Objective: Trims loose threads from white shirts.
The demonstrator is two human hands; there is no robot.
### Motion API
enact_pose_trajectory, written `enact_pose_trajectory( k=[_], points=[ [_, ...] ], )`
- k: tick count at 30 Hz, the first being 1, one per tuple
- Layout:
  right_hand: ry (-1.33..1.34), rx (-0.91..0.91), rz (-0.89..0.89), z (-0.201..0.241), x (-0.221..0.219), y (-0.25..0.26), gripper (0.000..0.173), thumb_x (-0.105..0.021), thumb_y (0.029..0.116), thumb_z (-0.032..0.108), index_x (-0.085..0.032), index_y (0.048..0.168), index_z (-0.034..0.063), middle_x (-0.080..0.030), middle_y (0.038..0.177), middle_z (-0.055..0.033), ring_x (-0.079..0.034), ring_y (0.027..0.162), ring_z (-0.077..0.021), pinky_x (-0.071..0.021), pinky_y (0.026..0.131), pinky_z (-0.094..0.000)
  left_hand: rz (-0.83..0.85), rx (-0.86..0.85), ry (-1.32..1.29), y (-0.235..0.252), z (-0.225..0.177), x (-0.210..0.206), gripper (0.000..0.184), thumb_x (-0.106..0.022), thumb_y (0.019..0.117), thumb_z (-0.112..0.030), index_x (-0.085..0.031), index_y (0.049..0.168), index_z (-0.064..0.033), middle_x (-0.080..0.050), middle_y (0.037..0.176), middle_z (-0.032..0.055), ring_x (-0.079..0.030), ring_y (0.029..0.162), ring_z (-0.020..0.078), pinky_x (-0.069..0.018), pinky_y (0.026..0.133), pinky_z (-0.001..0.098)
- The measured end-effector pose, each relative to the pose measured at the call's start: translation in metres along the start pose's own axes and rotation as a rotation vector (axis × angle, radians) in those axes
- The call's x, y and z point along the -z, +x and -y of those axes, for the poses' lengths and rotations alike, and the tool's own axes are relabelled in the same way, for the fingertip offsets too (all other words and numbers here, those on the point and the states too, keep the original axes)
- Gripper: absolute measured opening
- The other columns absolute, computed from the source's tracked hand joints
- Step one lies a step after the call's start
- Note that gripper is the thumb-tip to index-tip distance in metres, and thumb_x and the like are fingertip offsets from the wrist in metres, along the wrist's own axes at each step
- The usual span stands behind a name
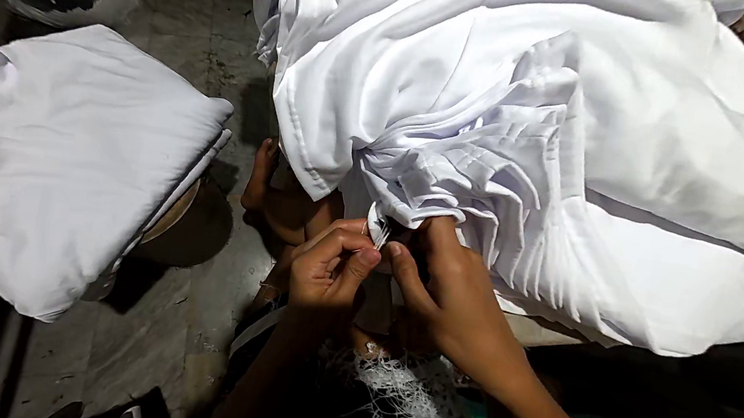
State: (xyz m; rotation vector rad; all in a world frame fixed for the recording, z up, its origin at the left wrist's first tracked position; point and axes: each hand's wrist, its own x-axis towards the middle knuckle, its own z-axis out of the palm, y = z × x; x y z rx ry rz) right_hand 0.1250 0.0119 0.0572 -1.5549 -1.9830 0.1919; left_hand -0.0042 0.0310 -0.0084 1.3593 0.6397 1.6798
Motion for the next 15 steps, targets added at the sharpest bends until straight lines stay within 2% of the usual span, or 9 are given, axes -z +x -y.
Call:
enact_pose_trajectory(
  k=[3,5,6,7,9,11,12,13,15],
  points=[
    [-0.025,-0.026,-0.02,-0.001,0.003,0.005,0.022,-0.045,0.1029,0.02,-0.056,0.097,0.002,-0.047,0.062,0.0005,-0.048,0.054,-0.0087,-0.0378,0.052,-0.0254,-0.021,0.018,-0.014,-0.002,0.003,0.003,0.034,-0.046,0.108,-0.036,-0.068,0.088,-0.0178,-0.072,0.106,-0.0115,-0.068,0.099,-0.0011,-0.0586,0.085,0.0218],
    [0.008,-0.014,-0.011,-0.004,0.006,0.009,0.023,-0.045,0.1034,0.022,-0.056,0.104,0.0014,-0.049,0.065,0.0003,-0.048,0.055,-0.0079,-0.0389,0.053,-0.0253,-0.03,0.066,-0.046,-0.002,0.005,0.004,0.031,-0.045,0.1053,-0.047,-0.066,0.1,-0.0242,-0.07,0.103,-0.0163,-0.067,0.097,-0.0029,-0.0578,0.084,0.0207],
    [0.046,-0.004,-0.004,-0.007,0.008,0.01,0.025,-0.047,0.1027,0.022,-0.058,0.109,0.0,-0.052,0.067,-0.0006,-0.05,0.057,-0.0076,-0.0407,0.053,-0.025,-0.044,0.107,-0.063,-0.002,0.004,0.004,0.025,-0.051,0.1039,-0.044,-0.064,0.107,-0.0233,-0.07,0.103,-0.0173,-0.068,0.094,-0.0039,-0.0584,0.081,0.0194],
    [0.088,0.003,0.012,-0.011,0.01,0.011,0.028,-0.048,0.1023,0.022,-0.058,0.115,-0.0008,-0.055,0.07,-0.0007,-0.052,0.059,-0.006,-0.0426,0.055,-0.0233,-0.056,0.151,-0.077,-0.001,0.003,0.003,0.018,-0.057,0.1033,-0.033,-0.06,0.113,-0.0183,-0.07,0.101,-0.0167,-0.068,0.09,-0.0044,-0.0583,0.079,0.0185],
    [0.148,0.029,0.039,-0.016,0.012,0.013,0.034,-0.052,0.101,0.024,-0.058,0.122,-0.0022,-0.058,0.076,-0.0008,-0.052,0.062,-0.0025,-0.0444,0.057,-0.0191,-0.089,0.248,-0.099,0.003,0.002,0.001,0.029,-0.06,0.0983,-0.009,-0.054,0.125,-0.003,-0.069,0.095,-0.0119,-0.066,0.084,-0.0036,-0.0575,0.075,0.0177],
    [0.136,0.074,0.03,-0.017,0.008,0.013,0.036,-0.057,0.0979,0.025,-0.059,0.119,-0.0051,-0.061,0.083,-0.0069,-0.054,0.064,-0.0073,-0.0451,0.057,-0.0218,-0.079,0.371,-0.056,0.006,0.002,-0.001,0.041,-0.062,0.0936,0.0,-0.052,0.133,0.0069,-0.067,0.094,-0.0052,-0.066,0.082,-0.0029,-0.0571,0.076,0.0172],
    [0.101,0.102,0.011,-0.016,0.004,0.013,0.035,-0.058,0.0966,0.024,-0.062,0.114,-0.0064,-0.063,0.085,-0.0111,-0.056,0.065,-0.012,-0.0463,0.057,-0.0253,-0.053,0.424,-0.009,0.007,0.001,-0.001,0.04,-0.062,0.093,0.002,-0.054,0.132,0.0088,-0.067,0.096,-0.0017,-0.065,0.083,-0.0031,-0.0566,0.077,0.0168],
    [0.057,0.129,-0.011,-0.016,0.0,0.013,0.032,-0.059,0.0957,0.022,-0.065,0.108,-0.0066,-0.062,0.082,-0.0132,-0.058,0.064,-0.0167,-0.0473,0.057,-0.0286,-0.025,0.445,0.055,0.005,0.0,-0.001,0.032,-0.06,0.0938,0.002,-0.059,0.125,0.01,-0.068,0.096,0.0011,-0.064,0.081,-0.0036,-0.0556,0.076,0.0157],
    [-0.037,0.183,-0.037,-0.019,-0.003,0.013,0.026,-0.057,0.097,0.02,-0.066,0.095,-0.0044,-0.063,0.072,-0.0131,-0.062,0.061,-0.0216,-0.0498,0.057,-0.0318,0.005,0.344,0.268,-0.001,-0.004,0.002,0.021,-0.058,0.0958,-0.003,-0.069,0.109,0.0082,-0.066,0.089,0.0017,-0.059,0.073,-0.005,-0.051,0.069,0.0123]
  ],
)
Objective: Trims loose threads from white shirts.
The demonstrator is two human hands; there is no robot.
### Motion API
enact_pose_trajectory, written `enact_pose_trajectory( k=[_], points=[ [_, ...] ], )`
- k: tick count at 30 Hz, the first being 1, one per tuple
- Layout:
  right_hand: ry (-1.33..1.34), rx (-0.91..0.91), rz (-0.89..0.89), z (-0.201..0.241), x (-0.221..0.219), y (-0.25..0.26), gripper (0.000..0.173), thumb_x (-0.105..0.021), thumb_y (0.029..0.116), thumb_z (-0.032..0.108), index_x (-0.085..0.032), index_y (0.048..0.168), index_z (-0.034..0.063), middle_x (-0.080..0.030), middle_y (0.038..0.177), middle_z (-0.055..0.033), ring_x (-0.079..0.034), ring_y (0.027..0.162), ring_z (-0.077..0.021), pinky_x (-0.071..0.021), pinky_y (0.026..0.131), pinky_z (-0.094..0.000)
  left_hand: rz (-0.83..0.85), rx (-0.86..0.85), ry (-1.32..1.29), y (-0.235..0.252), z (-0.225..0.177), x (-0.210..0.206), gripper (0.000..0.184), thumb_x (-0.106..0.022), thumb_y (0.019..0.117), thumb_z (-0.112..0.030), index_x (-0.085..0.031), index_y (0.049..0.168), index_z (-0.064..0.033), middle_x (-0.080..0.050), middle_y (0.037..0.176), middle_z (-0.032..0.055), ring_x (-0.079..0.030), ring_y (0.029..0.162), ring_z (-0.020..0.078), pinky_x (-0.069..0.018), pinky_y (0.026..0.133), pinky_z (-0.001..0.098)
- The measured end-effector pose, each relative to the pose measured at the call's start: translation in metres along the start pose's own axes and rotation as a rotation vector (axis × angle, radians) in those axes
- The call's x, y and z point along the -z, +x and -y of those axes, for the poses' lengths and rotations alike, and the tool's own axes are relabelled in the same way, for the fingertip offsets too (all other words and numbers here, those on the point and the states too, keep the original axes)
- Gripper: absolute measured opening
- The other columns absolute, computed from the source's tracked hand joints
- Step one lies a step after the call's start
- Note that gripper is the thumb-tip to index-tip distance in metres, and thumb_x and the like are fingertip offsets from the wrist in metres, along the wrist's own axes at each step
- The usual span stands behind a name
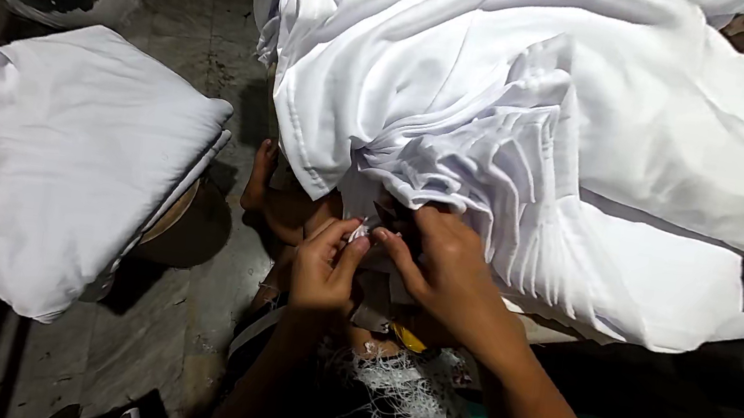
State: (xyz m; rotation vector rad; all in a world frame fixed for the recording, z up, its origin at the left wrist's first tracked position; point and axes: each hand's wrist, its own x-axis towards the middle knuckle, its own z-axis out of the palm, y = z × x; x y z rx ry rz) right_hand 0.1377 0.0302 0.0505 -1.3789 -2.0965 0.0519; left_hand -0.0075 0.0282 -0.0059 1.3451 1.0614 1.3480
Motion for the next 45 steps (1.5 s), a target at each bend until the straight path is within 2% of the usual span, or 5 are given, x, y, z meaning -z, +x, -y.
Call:
enact_pose_trajectory(
  k=[5,11,16,25,45],
  points=[
    [-0.092,0.042,0.05,-0.006,0.021,-0.004,0.028,-0.052,0.1003,0.02,-0.063,0.088,-0.0027,-0.056,0.068,-0.0101,-0.055,0.057,-0.0176,-0.0439,0.054,-0.0262,-0.027,-0.302,0.301,-0.022,-0.004,0.024,0.024,-0.064,0.0958,-0.016,-0.076,0.087,0.0024,-0.066,0.075,0.005,-0.057,0.07,-0.0022,-0.045,0.067,0.0097],
    [0.034,-0.032,0.125,-0.01,0.029,-0.004,0.034,-0.053,0.1011,0.022,-0.051,0.122,-0.0046,-0.06,0.073,-0.006,-0.056,0.059,-0.0097,-0.0468,0.055,-0.0234,0.333,0.176,-0.667,-0.024,0.006,-0.002,0.024,-0.055,0.1033,-0.025,-0.068,0.086,-0.0141,-0.073,0.102,-0.0058,-0.07,0.106,0.0073,-0.0574,0.094,0.0305],
    [-0.013,-0.028,0.086,-0.02,0.032,-0.005,0.029,-0.055,0.0999,0.02,-0.052,0.115,-0.0042,-0.055,0.07,-0.0056,-0.052,0.057,-0.0092,-0.0438,0.054,-0.0227,0.134,0.143,-1.221,-0.012,0.003,-0.019,0.021,-0.063,0.0987,-0.032,-0.074,0.084,-0.0215,-0.073,0.1,-0.0033,-0.068,0.112,0.0141,-0.0493,0.107,0.0391],
    [0.176,-0.026,0.091,-0.025,0.027,-0.016,0.041,-0.058,0.1002,0.019,-0.045,0.132,-0.003,-0.065,0.087,-0.0064,-0.06,0.069,-0.0038,-0.0512,0.064,-0.0177,-0.164,-0.014,-0.64,0.0,0.01,-0.044,0.033,-0.069,0.0821,0.014,-0.071,0.109,-0.0048,-0.076,0.092,-0.0024,-0.072,0.079,0.0047,-0.0619,0.075,0.0245],
    [-0.012,0.129,-0.005,-0.022,0.024,-0.021,0.013,-0.062,0.091,0.006,-0.066,0.098,-0.0035,-0.068,0.087,-0.0167,-0.067,0.078,-0.0182,-0.0521,0.072,-0.0206,-0.071,-0.134,-0.469,-0.003,0.002,-0.029,0.011,-0.07,0.0918,-0.005,-0.07,0.086,-0.0139,-0.067,0.099,-0.0095,-0.067,0.093,-0.0004,-0.0602,0.082,0.0213]
  ],
)
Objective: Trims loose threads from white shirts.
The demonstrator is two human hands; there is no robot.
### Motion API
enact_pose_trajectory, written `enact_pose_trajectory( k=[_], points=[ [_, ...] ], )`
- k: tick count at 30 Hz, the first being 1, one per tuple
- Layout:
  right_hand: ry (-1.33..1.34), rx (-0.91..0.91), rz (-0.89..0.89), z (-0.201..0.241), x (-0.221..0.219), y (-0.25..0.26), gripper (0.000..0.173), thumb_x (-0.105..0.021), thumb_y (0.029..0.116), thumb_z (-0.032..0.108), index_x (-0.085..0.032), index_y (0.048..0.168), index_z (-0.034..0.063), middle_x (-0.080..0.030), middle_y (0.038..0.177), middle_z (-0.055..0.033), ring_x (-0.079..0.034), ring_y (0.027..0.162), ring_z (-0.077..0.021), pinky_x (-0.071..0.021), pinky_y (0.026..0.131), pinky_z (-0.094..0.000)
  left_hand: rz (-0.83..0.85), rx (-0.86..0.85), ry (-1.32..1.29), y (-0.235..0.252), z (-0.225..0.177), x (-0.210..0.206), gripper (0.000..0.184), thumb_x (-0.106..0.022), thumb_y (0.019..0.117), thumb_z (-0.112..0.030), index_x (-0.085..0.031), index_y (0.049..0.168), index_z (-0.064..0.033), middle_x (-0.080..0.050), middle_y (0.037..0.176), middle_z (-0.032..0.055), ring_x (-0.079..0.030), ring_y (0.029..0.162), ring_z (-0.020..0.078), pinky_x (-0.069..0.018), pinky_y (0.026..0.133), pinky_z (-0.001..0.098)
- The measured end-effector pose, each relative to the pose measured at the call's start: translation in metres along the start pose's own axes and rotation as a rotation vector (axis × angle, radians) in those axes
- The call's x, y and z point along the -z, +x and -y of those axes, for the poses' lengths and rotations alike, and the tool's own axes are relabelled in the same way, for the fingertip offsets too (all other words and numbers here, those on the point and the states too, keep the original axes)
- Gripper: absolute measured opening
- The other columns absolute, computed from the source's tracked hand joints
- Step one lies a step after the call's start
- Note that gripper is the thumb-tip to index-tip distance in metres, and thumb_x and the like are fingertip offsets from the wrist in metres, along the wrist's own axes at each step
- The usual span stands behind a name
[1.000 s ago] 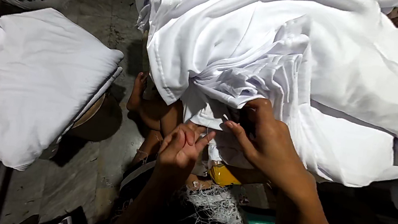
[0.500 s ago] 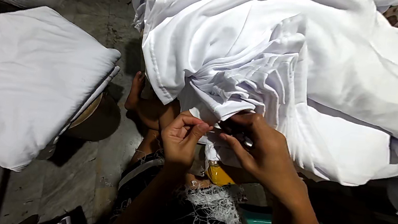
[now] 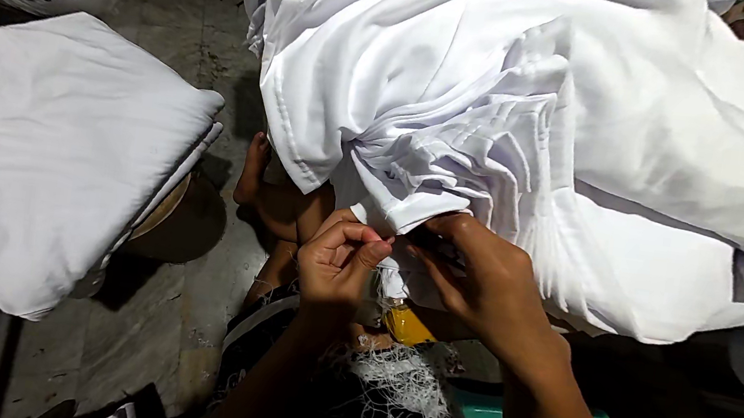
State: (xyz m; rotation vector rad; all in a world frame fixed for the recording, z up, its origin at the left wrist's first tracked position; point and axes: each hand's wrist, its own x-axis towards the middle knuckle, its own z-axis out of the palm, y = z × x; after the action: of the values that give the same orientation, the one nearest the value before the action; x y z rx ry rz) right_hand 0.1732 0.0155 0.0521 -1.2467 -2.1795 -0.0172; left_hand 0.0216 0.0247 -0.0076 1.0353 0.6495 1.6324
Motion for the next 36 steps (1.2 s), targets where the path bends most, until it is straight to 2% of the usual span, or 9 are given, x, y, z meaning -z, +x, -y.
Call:
enact_pose_trajectory(
  k=[3,9,14,17,20,24,28,32,36],
  points=[
    [0.009,0.025,-0.031,-0.001,-0.004,0.0,0.009,-0.058,0.0911,0.001,-0.066,0.092,-0.0024,-0.065,0.08,-0.0157,-0.063,0.069,-0.0188,-0.0501,0.063,-0.0229,0.009,0.0,0.008,0.0,-0.001,0.0,0.011,-0.069,0.0923,-0.005,-0.069,0.086,-0.0139,-0.067,0.099,-0.0097,-0.067,0.093,-0.0006,-0.0603,0.082,0.0216],
    [0.048,0.087,-0.002,-0.004,0.0,-0.002,0.012,-0.061,0.0934,0.005,-0.071,0.097,-0.0017,-0.07,0.087,-0.0155,-0.067,0.079,-0.0172,-0.0527,0.073,-0.0197,0.062,0.004,0.093,0.0,-0.01,0.003,0.013,-0.065,0.0965,-0.012,-0.064,0.084,-0.0155,-0.065,0.106,-0.0119,-0.062,0.104,-0.0047,-0.0552,0.085,0.0155],
    [0.001,0.087,-0.077,-0.001,-0.005,0.002,0.011,-0.058,0.0922,0.0,-0.068,0.089,-0.0016,-0.066,0.077,-0.0153,-0.063,0.07,-0.019,-0.0497,0.064,-0.0225,0.079,-0.015,0.137,-0.001,-0.012,0.002,0.011,-0.067,0.0956,-0.014,-0.065,0.084,-0.014,-0.065,0.108,-0.0109,-0.064,0.102,-0.0039,-0.0579,0.085,0.0183],
    [-0.017,0.053,-0.055,0.002,-0.008,0.006,0.022,-0.064,0.0968,0.019,-0.065,0.102,-0.0025,-0.066,0.085,-0.015,-0.064,0.078,-0.0194,-0.0522,0.072,-0.0235,0.1,-0.043,0.075,0.0,-0.015,0.006,0.016,-0.063,0.0996,-0.022,-0.067,0.085,-0.0175,-0.068,0.113,-0.0115,-0.067,0.103,-0.0002,-0.0599,0.087,0.0234],
    [-0.101,0.036,-0.076,-0.003,-0.008,0.021,0.018,-0.065,0.089,0.015,-0.063,0.092,-0.0033,-0.062,0.07,-0.0146,-0.063,0.06,-0.0252,-0.0484,0.053,-0.0347,0.123,-0.154,0.097,0.011,-0.019,0.014,0.04,-0.047,0.1068,-0.039,-0.065,0.077,-0.0203,-0.073,0.11,-0.0098,-0.068,0.107,0.0053,-0.0568,0.09,0.025],
    [0.06,-0.069,-0.165,-0.028,0.018,0.056,0.013,-0.059,0.0944,0.003,-0.065,0.098,-0.0076,-0.063,0.077,-0.0113,-0.052,0.063,-0.0038,-0.0426,0.059,-0.0181,-0.059,-0.123,0.19,0.029,-0.018,0.033,0.042,-0.037,0.1107,-0.035,-0.066,0.086,-0.0195,-0.072,0.107,-0.0097,-0.066,0.107,0.0056,-0.0543,0.095,0.0275],
    [0.312,-0.179,-0.246,-0.041,0.025,0.088,0.003,-0.06,0.0921,0.004,-0.063,0.092,0.0019,-0.059,0.08,0.0129,-0.048,0.067,0.0154,-0.0417,0.064,-0.0054,-0.11,0.165,0.363,0.036,-0.006,0.038,0.03,-0.039,0.1082,-0.016,-0.062,0.114,0.0037,-0.067,0.111,0.003,-0.063,0.102,0.0039,-0.0515,0.092,0.0258],
    [0.385,-0.146,0.05,-0.031,0.035,0.08,0.005,-0.061,0.0912,0.004,-0.064,0.095,0.0015,-0.06,0.079,0.01,-0.05,0.067,0.012,-0.0441,0.063,-0.0074,0.022,0.341,0.407,0.031,0.004,0.027,0.028,-0.049,0.1052,-0.01,-0.063,0.123,0.0071,-0.066,0.118,0.0139,-0.064,0.102,0.0103,-0.0531,0.09,0.0295],
    [0.344,0.027,0.421,-0.014,0.046,0.026,0.028,-0.066,0.0931,0.031,-0.077,0.104,0.0067,-0.069,0.077,-0.0003,-0.06,0.065,-0.0035,-0.0504,0.062,-0.0207,0.114,0.238,0.477,0.04,0.003,0.026,0.027,-0.053,0.0989,-0.003,-0.065,0.12,0.0079,-0.064,0.122,0.0173,-0.064,0.107,0.0118,-0.0534,0.092,0.0278]
  ],
)
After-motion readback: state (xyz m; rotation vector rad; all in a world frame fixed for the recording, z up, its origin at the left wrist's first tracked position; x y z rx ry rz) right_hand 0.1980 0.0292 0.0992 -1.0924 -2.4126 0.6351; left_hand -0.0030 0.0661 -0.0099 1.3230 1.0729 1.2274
